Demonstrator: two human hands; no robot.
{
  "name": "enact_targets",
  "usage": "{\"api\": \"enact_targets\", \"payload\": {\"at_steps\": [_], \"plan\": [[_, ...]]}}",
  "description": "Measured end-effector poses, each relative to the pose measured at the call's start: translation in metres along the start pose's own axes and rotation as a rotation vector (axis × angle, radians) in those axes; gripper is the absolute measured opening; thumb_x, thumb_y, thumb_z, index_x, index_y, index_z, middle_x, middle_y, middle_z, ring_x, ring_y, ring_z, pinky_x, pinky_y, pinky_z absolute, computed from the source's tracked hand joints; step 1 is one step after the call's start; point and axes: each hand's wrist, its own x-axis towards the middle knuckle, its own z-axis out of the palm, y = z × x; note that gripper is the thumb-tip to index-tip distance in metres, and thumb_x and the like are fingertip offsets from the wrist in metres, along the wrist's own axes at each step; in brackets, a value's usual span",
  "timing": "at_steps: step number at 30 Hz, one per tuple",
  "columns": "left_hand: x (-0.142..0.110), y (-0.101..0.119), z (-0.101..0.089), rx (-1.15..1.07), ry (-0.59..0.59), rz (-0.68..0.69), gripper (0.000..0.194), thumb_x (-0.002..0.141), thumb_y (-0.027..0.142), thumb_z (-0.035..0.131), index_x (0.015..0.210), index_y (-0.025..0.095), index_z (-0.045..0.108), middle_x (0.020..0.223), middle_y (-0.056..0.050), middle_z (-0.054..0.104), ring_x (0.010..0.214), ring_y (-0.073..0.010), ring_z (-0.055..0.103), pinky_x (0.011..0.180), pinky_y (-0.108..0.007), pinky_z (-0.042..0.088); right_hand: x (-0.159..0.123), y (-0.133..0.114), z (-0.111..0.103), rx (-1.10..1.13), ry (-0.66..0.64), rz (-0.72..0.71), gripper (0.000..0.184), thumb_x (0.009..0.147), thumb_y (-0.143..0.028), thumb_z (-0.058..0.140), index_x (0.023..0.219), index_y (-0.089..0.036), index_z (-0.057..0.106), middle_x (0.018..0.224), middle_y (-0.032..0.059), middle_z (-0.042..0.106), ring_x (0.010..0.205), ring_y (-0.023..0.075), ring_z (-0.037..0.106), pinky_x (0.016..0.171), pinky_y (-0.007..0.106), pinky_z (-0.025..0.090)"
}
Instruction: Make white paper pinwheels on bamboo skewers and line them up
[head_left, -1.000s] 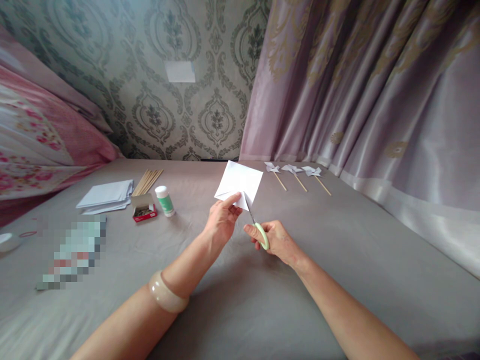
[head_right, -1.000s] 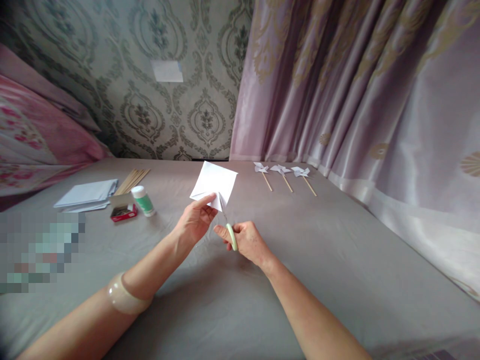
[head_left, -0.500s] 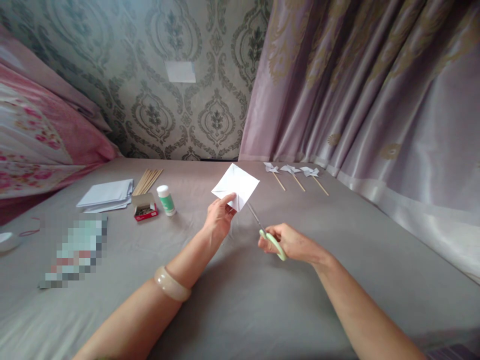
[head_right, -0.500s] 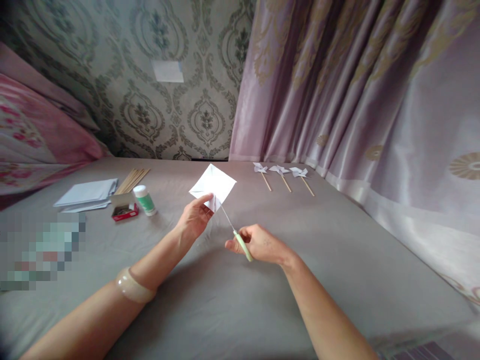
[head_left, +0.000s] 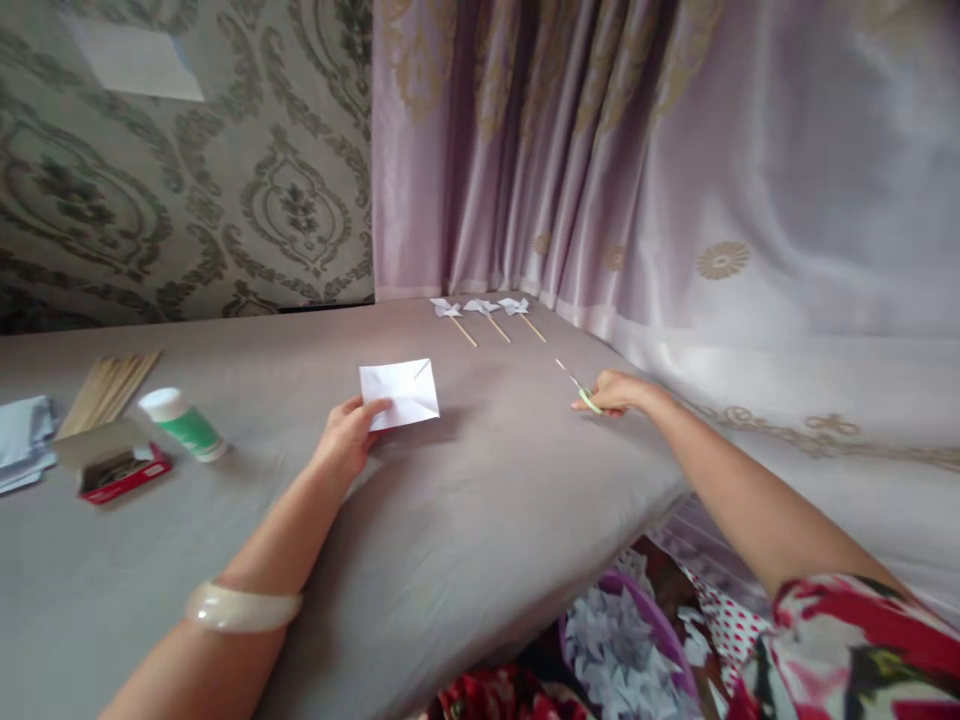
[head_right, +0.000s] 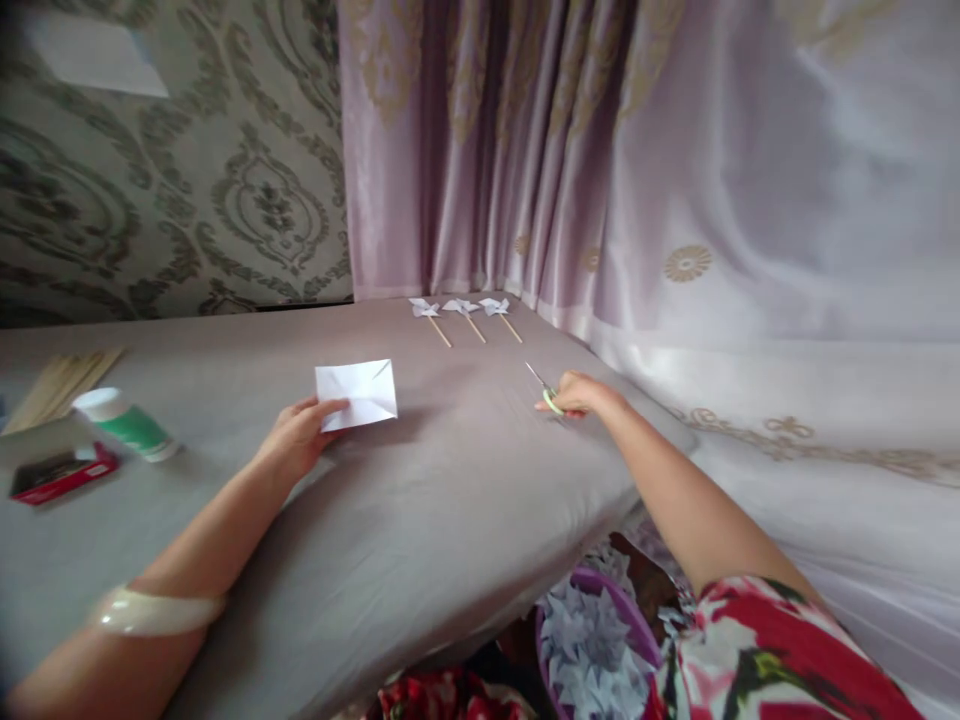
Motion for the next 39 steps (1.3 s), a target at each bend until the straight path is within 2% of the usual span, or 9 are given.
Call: {"api": "enact_targets", "payload": {"at_steps": [4,11,18,23,26,28,32,36,39], "plan": [[-0.002,0.0,0.001,0.075,-0.028,-0.051,0.016,0.061,0.006,0.067,0.076,0.011,0.067,0.069,-0.007,0.069,0.052,-0.0148,0.062,0.048,-0.023,0.051,0.0,0.0,-0.002,-0.015,0.052,0.028,0.048,0.063,-0.054,0.073,0.04,-0.016,0.055,0.037,0.0018,0.048,0.039,0.012,0.049,0.046,0.026,0.036],[-0.007,0.001,0.001,0.167,-0.016,-0.015,0.012,0.063,0.01,0.066,0.075,0.011,0.066,0.064,-0.005,0.068,0.05,-0.0121,0.059,0.048,-0.021,0.049,0.01,-0.016,0.012,-0.019,0.008,-0.045,0.035,0.065,-0.044,0.076,0.054,-0.014,0.062,0.048,0.0012,0.058,0.044,0.0096,0.053,0.048,0.021,0.04],[0.0,-0.008,-0.008,0.311,-0.01,0.144,0.025,0.058,0.026,0.07,0.078,0.011,0.066,0.071,-0.006,0.07,0.055,-0.0149,0.061,0.046,-0.021,0.045,0.008,-0.048,0.024,-0.095,0.19,-0.146,0.03,0.069,-0.046,0.07,0.071,-0.016,0.071,0.066,0.0078,0.068,0.07,0.0173,0.064,0.051,0.022,0.034],[0.006,-0.015,-0.016,0.472,0.036,0.277,0.027,0.062,0.032,0.068,0.08,0.012,0.067,0.071,-0.008,0.071,0.058,-0.0181,0.062,0.045,-0.022,0.043,0.008,-0.071,0.035,-0.104,0.185,-0.202,0.033,0.071,-0.048,0.068,0.075,-0.016,0.072,0.066,0.0082,0.068,0.067,0.0176,0.065,0.05,0.023,0.033],[0.006,-0.018,-0.019,0.621,0.09,0.368,0.023,0.068,0.034,0.066,0.078,0.013,0.068,0.073,-0.009,0.071,0.066,-0.0202,0.064,0.053,-0.025,0.046,0.011,-0.078,0.037,-0.105,0.177,-0.226,0.042,0.07,-0.046,0.069,0.095,-0.012,0.068,0.062,0.0074,0.067,0.059,0.0174,0.063,0.047,0.023,0.034],[0.004,-0.018,-0.02,0.732,0.124,0.395,0.024,0.074,0.035,0.061,0.078,0.013,0.068,0.074,-0.009,0.071,0.067,-0.0204,0.064,0.056,-0.026,0.046,0.015,-0.08,0.036,-0.084,0.128,-0.219,0.047,0.071,-0.044,0.07,0.105,-0.011,0.063,0.057,0.0043,0.065,0.05,0.0157,0.06,0.045,0.022,0.036],[-0.001,-0.014,-0.024,0.862,0.14,0.399,0.032,0.082,0.036,0.051,0.083,0.011,0.07,0.078,-0.01,0.072,0.072,-0.0209,0.065,0.061,-0.027,0.046,0.025,-0.084,0.035,-0.04,-0.052,-0.217,0.028,0.075,-0.034,0.067,0.093,-0.013,0.063,0.049,-0.0001,0.06,0.042,0.0118,0.056,0.043,0.02,0.039],[-0.004,-0.012,-0.028,0.873,0.174,0.391,0.031,0.084,0.034,0.051,0.085,0.012,0.071,0.081,-0.009,0.073,0.076,-0.0196,0.065,0.065,-0.026,0.047,0.033,-0.087,0.036,-0.052,-0.126,-0.278,0.01,0.072,-0.021,0.068,0.076,-0.013,0.063,0.048,-0.002,0.058,0.04,0.0087,0.053,0.043,0.018,0.039],[-0.005,-0.011,-0.029,0.891,0.188,0.381,0.03,0.084,0.033,0.051,0.085,0.012,0.071,0.081,-0.009,0.073,0.076,-0.0195,0.065,0.066,-0.026,0.048,0.033,-0.086,0.037,-0.061,-0.155,-0.307,0.008,0.073,-0.018,0.066,0.068,-0.014,0.061,0.046,-0.0028,0.055,0.039,0.0082,0.051,0.042,0.018,0.037]]}}
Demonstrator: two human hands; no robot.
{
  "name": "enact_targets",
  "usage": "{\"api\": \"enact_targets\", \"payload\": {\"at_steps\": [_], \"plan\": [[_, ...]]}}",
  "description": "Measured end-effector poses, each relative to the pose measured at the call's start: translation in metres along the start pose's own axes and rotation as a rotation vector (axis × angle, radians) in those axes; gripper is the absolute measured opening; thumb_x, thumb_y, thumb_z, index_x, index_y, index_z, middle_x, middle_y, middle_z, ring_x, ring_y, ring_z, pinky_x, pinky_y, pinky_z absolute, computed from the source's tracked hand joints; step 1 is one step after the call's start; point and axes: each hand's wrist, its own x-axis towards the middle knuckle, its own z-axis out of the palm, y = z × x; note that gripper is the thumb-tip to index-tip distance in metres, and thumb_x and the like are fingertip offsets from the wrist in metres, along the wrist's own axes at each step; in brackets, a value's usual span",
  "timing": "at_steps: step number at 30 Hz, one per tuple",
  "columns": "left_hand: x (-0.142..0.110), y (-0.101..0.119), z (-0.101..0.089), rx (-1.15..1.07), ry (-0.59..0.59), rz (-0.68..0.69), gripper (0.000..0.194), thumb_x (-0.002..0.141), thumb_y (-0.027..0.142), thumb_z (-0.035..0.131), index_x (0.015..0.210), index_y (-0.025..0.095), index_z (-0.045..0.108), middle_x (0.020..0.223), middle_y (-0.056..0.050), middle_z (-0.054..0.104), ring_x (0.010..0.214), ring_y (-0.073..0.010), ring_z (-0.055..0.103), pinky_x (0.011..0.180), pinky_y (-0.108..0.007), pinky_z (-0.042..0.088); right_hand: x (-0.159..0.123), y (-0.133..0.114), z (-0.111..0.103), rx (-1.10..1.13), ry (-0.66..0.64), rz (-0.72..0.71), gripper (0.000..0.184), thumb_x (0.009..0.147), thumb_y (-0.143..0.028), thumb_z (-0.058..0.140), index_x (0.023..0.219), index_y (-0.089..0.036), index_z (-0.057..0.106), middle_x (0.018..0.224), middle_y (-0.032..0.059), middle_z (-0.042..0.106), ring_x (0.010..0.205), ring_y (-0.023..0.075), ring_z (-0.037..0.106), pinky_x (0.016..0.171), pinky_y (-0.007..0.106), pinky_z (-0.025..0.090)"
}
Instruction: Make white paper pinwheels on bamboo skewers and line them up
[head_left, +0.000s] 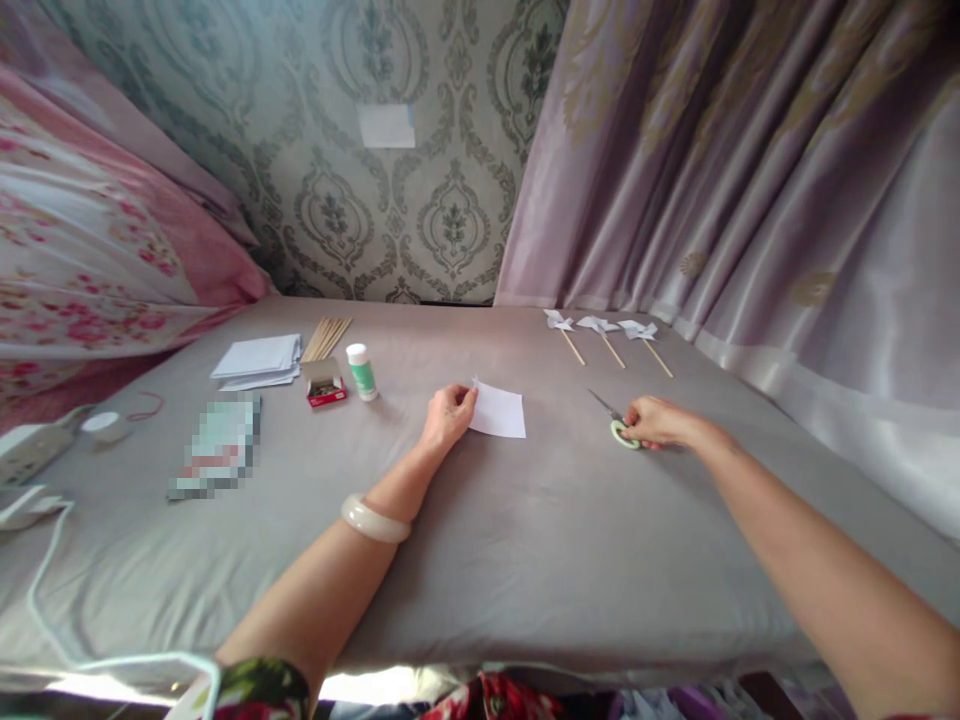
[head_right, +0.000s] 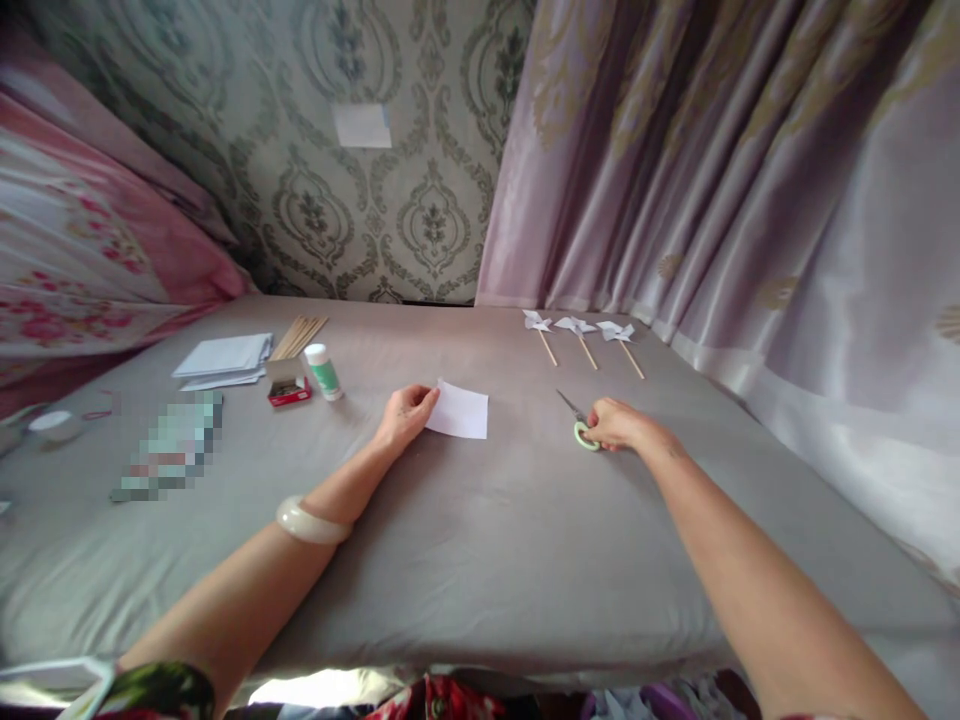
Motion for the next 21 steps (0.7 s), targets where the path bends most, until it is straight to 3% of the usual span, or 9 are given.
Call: {"api": "enact_targets", "payload": {"at_steps": [7,10,12,14,17,21], "plan": [[-0.009,0.0,-0.021,0.057,0.065,-0.018,0.021,0.079,0.025,0.054,0.083,0.013,0.071,0.081,-0.009,0.073,0.076,-0.0194,0.065,0.072,-0.027,0.048,-0.021,0.011,-0.001,-0.077,0.024,-0.012,0.005,0.076,-0.021,0.059,0.076,-0.016,0.061,0.052,-0.0009,0.058,0.047,0.0123,0.055,0.046,0.021,0.037],[-0.016,-0.001,-0.042,0.051,0.143,-0.024,0.019,0.078,0.024,0.054,0.08,0.014,0.07,0.078,-0.007,0.072,0.074,-0.0179,0.064,0.072,-0.027,0.047,-0.035,0.006,-0.002,-0.207,0.263,-0.105,0.01,0.074,-0.029,0.063,0.076,-0.019,0.064,0.078,0.0065,0.068,0.073,0.0202,0.064,0.055,0.025,0.039],[-0.018,-0.005,-0.056,0.002,0.282,-0.032,0.018,0.078,0.027,0.054,0.078,0.015,0.067,0.076,-0.006,0.07,0.073,-0.0169,0.062,0.071,-0.026,0.046,-0.042,-0.009,0.001,-0.186,0.416,-0.17,0.014,0.081,-0.03,0.055,0.082,-0.021,0.065,0.092,0.0086,0.069,0.081,0.0228,0.064,0.06,0.028,0.041],[-0.017,-0.01,-0.067,-0.048,0.468,-0.047,0.015,0.078,0.029,0.055,0.077,0.016,0.063,0.073,-0.004,0.066,0.07,-0.0158,0.06,0.069,-0.026,0.045,-0.045,-0.032,0.009,-0.099,0.488,-0.336,0.018,0.085,-0.027,0.049,0.085,-0.021,0.066,0.094,0.0077,0.07,0.081,0.0216,0.064,0.066,0.03,0.043],[-0.01,-0.021,-0.079,-0.031,0.686,-0.07,0.011,0.076,0.028,0.058,0.078,0.018,0.056,0.074,-0.001,0.06,0.068,-0.0145,0.056,0.069,-0.026,0.045,-0.043,-0.076,0.029,0.02,0.489,-0.657,0.02,0.088,-0.024,0.047,0.091,-0.021,0.066,0.095,0.0071,0.07,0.09,0.0217,0.063,0.082,0.032,0.044],[0.0,-0.039,-0.087,0.07,0.833,-0.087,0.022,0.071,0.027,0.065,0.086,0.018,0.051,0.083,-0.003,0.054,0.074,-0.0163,0.052,0.075,-0.031,0.045,-0.036,-0.126,0.055,0.094,0.496,-0.824,0.02,0.086,-0.02,0.05,0.098,-0.019,0.066,0.103,0.0085,0.069,0.099,0.0235,0.06,0.088,0.035,0.045]]}}
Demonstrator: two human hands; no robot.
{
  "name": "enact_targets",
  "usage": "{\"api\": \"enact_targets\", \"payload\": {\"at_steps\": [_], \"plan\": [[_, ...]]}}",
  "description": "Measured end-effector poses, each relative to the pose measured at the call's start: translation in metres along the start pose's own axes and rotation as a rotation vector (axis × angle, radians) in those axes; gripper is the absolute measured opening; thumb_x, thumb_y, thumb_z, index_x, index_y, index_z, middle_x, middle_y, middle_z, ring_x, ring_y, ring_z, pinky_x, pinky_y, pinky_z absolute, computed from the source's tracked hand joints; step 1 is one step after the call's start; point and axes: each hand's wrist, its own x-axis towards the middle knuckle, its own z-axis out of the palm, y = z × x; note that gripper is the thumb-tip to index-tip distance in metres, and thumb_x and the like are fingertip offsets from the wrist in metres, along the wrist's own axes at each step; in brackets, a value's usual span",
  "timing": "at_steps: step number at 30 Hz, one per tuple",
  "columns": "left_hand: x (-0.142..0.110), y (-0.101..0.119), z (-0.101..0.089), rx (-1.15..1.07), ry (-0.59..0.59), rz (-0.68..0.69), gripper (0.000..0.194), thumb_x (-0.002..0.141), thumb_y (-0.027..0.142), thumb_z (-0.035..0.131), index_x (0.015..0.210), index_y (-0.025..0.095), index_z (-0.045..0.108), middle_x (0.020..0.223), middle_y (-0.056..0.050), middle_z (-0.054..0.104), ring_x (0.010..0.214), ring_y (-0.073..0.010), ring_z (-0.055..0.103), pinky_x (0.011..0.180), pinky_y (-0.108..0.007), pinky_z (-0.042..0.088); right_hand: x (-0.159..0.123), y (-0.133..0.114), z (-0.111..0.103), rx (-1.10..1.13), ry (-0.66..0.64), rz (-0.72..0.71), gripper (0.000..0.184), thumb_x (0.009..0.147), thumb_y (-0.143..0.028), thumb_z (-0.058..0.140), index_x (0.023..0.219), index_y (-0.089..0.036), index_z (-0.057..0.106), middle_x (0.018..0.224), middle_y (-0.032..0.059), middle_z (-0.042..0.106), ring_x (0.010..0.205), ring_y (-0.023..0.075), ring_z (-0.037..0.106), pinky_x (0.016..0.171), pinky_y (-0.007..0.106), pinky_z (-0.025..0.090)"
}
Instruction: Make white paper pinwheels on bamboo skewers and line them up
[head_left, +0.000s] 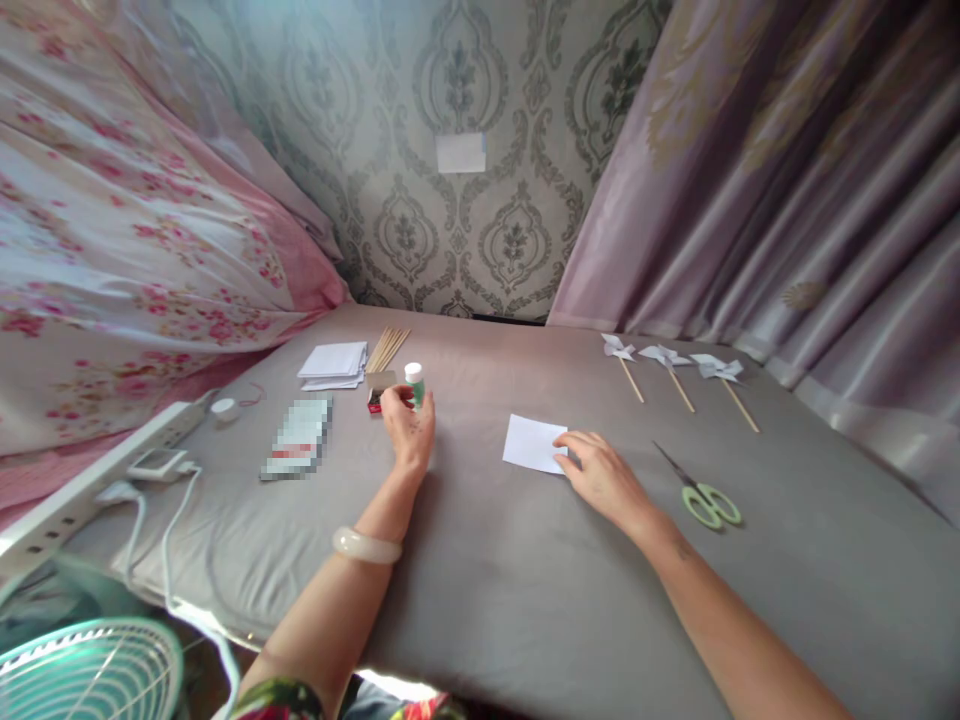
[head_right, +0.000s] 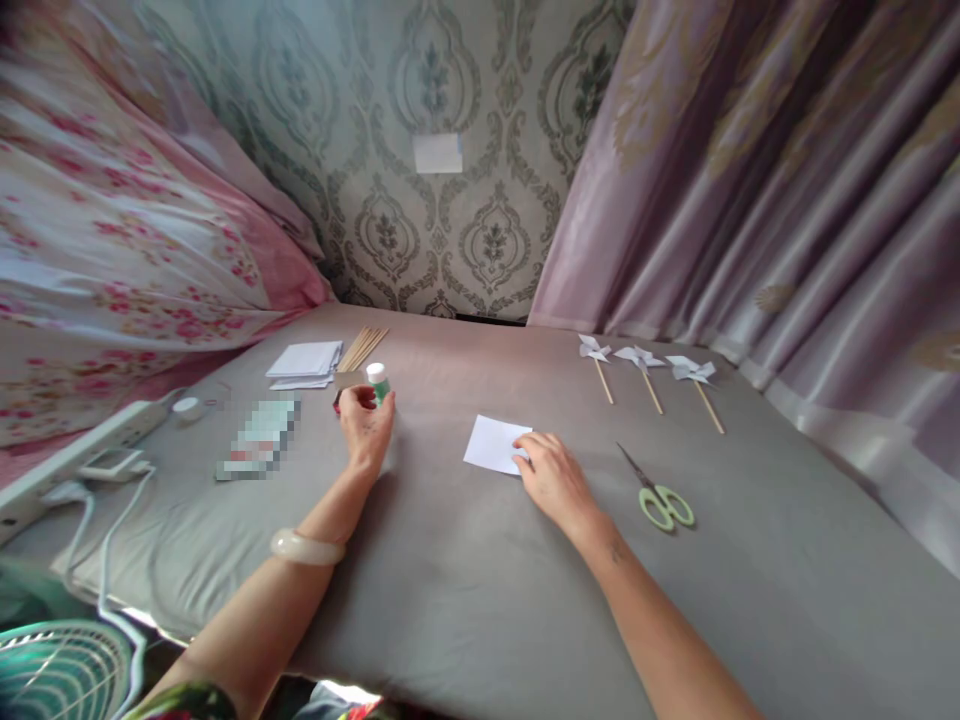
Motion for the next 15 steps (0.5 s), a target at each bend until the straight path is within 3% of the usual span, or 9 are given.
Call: {"api": "enact_targets", "payload": {"at_steps": [3,6,15], "plan": [[0.005,-0.007,0.002,0.05,0.045,0.018,0.029,0.07,0.026,0.066,0.092,0.017,0.05,0.089,-0.005,0.053,0.081,-0.0182,0.052,0.082,-0.034,0.044,0.007,-0.012,0.017,0.045,0.032,-0.068,0.022,0.086,-0.019,0.05,0.101,-0.018,0.066,0.106,0.0104,0.068,0.101,0.0241,0.06,0.093,0.038,0.044],[0.008,-0.009,0.004,0.074,0.01,0.027,0.032,0.07,0.025,0.068,0.095,0.018,0.051,0.092,-0.006,0.053,0.084,-0.0194,0.052,0.085,-0.036,0.043,0.003,-0.014,0.025,0.069,0.054,-0.075,0.024,0.087,-0.019,0.049,0.104,-0.018,0.066,0.11,0.0114,0.068,0.104,0.0249,0.06,0.095,0.041,0.045],[0.013,-0.008,0.011,0.142,-0.065,-0.049,0.025,0.07,0.025,0.067,0.09,0.018,0.055,0.087,-0.005,0.057,0.087,-0.022,0.055,0.087,-0.039,0.043,-0.007,-0.009,0.029,0.064,0.031,-0.064,0.025,0.089,-0.019,0.049,0.103,-0.019,0.069,0.117,0.0111,0.066,0.109,0.0248,0.058,0.096,0.043,0.045]]}}
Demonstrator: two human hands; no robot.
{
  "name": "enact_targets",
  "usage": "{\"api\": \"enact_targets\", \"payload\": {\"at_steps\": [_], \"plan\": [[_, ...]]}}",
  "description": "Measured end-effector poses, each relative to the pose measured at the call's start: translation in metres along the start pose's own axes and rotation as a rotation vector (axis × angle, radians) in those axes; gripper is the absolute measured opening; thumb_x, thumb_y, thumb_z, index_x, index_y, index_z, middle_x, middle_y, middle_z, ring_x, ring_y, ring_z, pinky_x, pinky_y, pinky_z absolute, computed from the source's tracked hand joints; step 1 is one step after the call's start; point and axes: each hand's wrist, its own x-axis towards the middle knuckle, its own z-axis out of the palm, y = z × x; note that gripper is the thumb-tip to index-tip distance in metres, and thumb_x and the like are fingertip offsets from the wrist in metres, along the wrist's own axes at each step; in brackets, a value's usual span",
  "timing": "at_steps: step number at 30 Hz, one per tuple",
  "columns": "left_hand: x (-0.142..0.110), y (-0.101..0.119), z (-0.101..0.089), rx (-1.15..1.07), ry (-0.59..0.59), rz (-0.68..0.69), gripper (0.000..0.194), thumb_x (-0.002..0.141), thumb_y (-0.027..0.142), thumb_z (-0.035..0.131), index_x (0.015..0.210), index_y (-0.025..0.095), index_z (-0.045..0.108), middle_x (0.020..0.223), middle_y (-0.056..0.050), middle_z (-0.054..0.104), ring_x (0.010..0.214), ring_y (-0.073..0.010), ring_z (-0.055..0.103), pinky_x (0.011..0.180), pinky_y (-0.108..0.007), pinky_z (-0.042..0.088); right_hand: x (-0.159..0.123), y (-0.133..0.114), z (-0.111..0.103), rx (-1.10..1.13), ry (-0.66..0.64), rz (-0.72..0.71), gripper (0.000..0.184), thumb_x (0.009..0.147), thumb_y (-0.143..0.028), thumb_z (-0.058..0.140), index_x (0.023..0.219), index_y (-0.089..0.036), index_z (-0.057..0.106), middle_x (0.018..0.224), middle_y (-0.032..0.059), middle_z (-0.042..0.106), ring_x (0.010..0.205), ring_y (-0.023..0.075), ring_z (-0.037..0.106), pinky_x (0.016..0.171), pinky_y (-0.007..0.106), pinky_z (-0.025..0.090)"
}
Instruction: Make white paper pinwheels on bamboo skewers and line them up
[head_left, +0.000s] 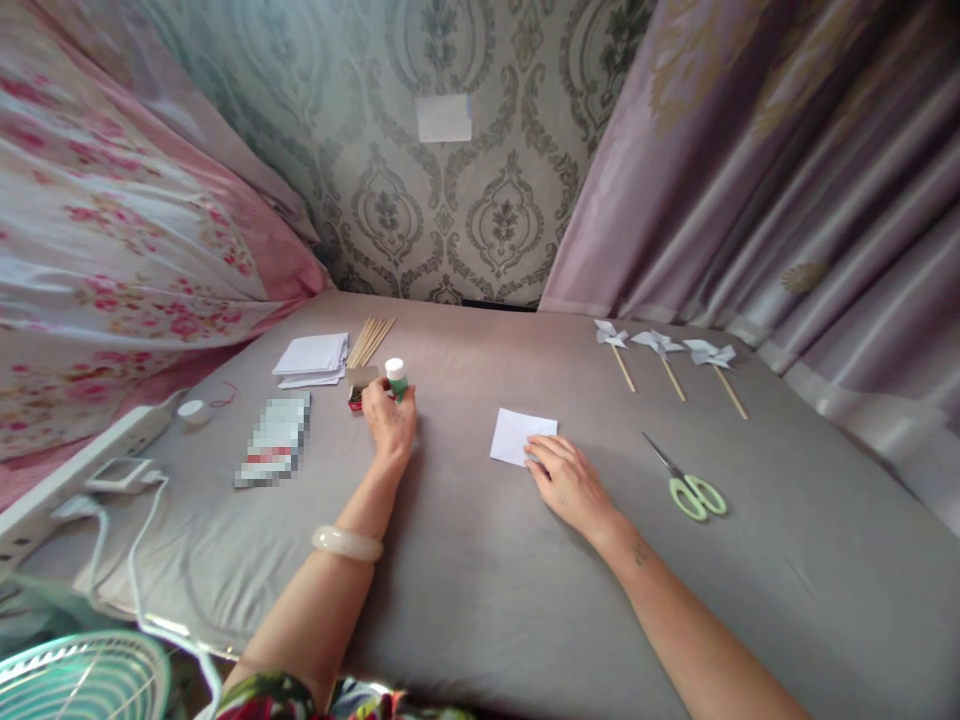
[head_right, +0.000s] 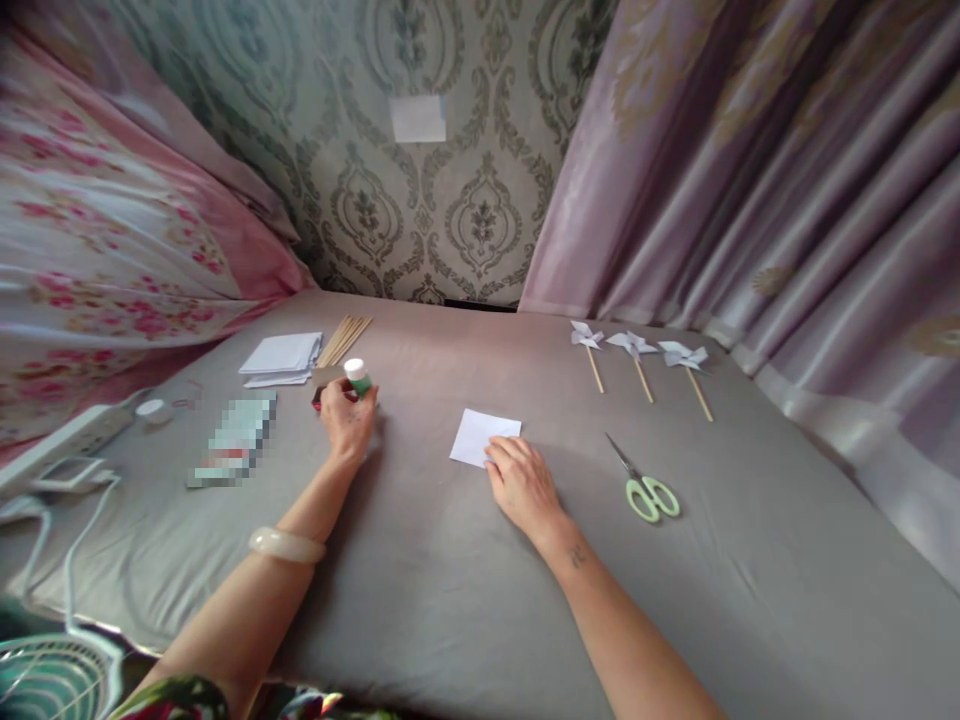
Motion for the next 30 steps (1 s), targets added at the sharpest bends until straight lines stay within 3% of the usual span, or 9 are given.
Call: {"api": "enact_targets", "payload": {"at_steps": [9,13,18,22,25,30], "plan": [[-0.005,0.012,-0.007,0.02,-0.042,0.101,0.02,0.072,0.031,0.064,0.086,0.018,0.06,0.084,-0.004,0.061,0.079,-0.0191,0.055,0.08,-0.033,0.044,0.0,0.0,-0.004,0.024,-0.011,0.03,0.023,0.087,-0.018,0.051,0.099,-0.02,0.07,0.115,0.0108,0.066,0.107,0.0245,0.058,0.094,0.042,0.046],[-0.024,0.031,-0.009,-0.184,-0.181,0.14,0.028,0.071,0.036,0.065,0.092,0.017,0.064,0.084,-0.004,0.064,0.075,-0.0165,0.058,0.073,-0.029,0.046,0.003,-0.002,-0.008,0.111,0.066,0.083,0.021,0.086,-0.018,0.053,0.098,-0.021,0.07,0.116,0.0104,0.065,0.106,0.0246,0.059,0.095,0.042,0.045],[-0.059,0.065,-0.008,-0.526,-0.547,0.108,0.033,0.07,0.039,0.068,0.093,0.016,0.066,0.086,-0.005,0.069,0.079,-0.0176,0.063,0.076,-0.03,0.049,0.012,-0.009,-0.014,0.608,0.279,0.251,0.023,0.082,-0.03,0.061,0.103,-0.021,0.065,0.11,0.0103,0.067,0.103,0.0222,0.061,0.089,0.038,0.049],[-0.086,0.091,-0.007,-0.718,-0.768,-0.077,0.035,0.064,0.039,0.072,0.09,0.015,0.067,0.085,-0.006,0.071,0.08,-0.0189,0.065,0.076,-0.03,0.051,0.017,-0.015,-0.014,1.128,0.198,0.443,0.052,0.067,-0.037,0.075,0.114,-0.025,0.058,0.119,0.0083,0.063,0.103,0.0209,0.061,0.081,0.034,0.052],[-0.1,0.101,-0.003,-0.796,-0.853,-0.192,0.036,0.062,0.038,0.075,0.088,0.014,0.067,0.087,-0.007,0.072,0.08,-0.0198,0.066,0.074,-0.031,0.051,0.018,-0.019,-0.013,1.337,0.171,0.498,0.054,0.061,-0.036,0.079,0.109,-0.026,0.059,0.111,0.0034,0.066,0.095,0.0173,0.063,0.079,0.03,0.052],[-0.107,0.099,0.01,-0.844,-0.909,-0.226,0.034,0.062,0.036,0.076,0.086,0.013,0.068,0.085,-0.008,0.072,0.075,-0.019,0.065,0.068,-0.029,0.05,0.019,-0.018,-0.016,1.46,0.184,0.646,0.041,0.058,-0.04,0.081,0.091,-0.021,0.066,0.07,-0.0041,0.065,0.06,0.0098,0.059,0.059,0.023,0.047]]}}
